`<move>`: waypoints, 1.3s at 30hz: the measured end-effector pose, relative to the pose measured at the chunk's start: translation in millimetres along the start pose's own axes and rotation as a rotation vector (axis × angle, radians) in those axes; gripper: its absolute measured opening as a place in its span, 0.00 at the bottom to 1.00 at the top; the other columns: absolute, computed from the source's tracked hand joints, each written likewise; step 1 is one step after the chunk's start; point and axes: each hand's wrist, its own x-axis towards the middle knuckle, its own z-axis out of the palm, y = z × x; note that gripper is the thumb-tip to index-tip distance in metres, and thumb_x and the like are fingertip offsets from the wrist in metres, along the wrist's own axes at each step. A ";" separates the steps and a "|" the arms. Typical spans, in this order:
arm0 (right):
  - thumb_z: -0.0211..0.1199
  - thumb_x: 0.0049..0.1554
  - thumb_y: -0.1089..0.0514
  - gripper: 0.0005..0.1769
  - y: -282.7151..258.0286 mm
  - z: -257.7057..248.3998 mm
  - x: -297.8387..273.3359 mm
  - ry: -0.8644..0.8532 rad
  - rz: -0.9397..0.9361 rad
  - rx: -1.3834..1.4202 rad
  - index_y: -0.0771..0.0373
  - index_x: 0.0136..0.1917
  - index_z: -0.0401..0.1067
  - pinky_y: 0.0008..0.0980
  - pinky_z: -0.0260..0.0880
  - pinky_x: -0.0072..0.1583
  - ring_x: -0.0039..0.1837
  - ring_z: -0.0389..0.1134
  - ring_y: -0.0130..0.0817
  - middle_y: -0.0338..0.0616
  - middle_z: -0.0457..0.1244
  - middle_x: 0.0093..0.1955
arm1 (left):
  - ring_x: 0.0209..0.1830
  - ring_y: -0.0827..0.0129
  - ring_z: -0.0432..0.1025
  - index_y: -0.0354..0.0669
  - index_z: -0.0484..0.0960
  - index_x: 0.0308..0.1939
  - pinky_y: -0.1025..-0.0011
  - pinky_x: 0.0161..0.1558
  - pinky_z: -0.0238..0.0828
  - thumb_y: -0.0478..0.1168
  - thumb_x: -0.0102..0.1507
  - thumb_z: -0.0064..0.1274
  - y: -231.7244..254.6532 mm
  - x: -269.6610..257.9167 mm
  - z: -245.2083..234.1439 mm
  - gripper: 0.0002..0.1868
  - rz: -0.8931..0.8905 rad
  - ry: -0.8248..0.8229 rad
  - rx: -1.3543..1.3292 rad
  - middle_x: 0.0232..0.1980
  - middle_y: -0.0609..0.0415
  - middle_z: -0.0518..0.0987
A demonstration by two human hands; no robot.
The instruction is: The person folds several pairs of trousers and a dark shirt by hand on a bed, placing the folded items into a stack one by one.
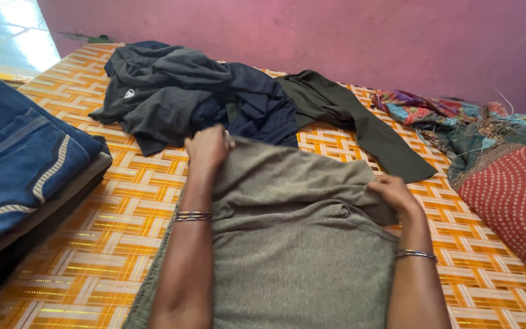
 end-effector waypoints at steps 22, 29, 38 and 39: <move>0.66 0.55 0.34 0.48 -39.1 61.3 -29.1 0.279 -0.135 -0.740 0.53 0.80 0.54 0.63 0.56 0.69 0.77 0.55 0.51 0.53 0.56 0.77 | 0.53 0.53 0.78 0.53 0.88 0.42 0.51 0.53 0.72 0.52 0.57 0.65 -4.8 0.8 41.8 0.14 0.030 0.047 0.087 0.48 0.51 0.85; 0.81 0.38 0.45 0.76 -48.4 41.5 23.8 0.022 -0.177 -0.762 0.59 0.85 0.34 0.41 0.48 0.78 0.83 0.47 0.51 0.59 0.46 0.82 | 0.52 0.46 0.79 0.51 0.83 0.46 0.46 0.51 0.71 0.49 0.63 0.58 -0.3 5.0 39.6 0.12 0.015 0.037 -0.015 0.47 0.43 0.85; 0.84 0.33 0.49 0.78 -4.1 55.5 75.4 0.104 -0.242 -0.508 0.68 0.81 0.37 0.40 0.48 0.76 0.81 0.45 0.53 0.65 0.44 0.81 | 0.60 0.54 0.76 0.49 0.86 0.52 0.54 0.58 0.70 0.53 0.53 0.70 -15.0 0.9 22.4 0.26 -0.113 -0.200 0.098 0.56 0.46 0.82; 0.82 0.33 0.49 0.72 3.4 53.5 68.7 0.156 -0.311 -0.403 0.69 0.81 0.44 0.41 0.51 0.75 0.79 0.49 0.54 0.65 0.49 0.79 | 0.60 0.54 0.77 0.49 0.87 0.52 0.55 0.58 0.71 0.52 0.54 0.70 -18.2 4.8 24.3 0.25 -0.114 -0.186 0.108 0.56 0.46 0.83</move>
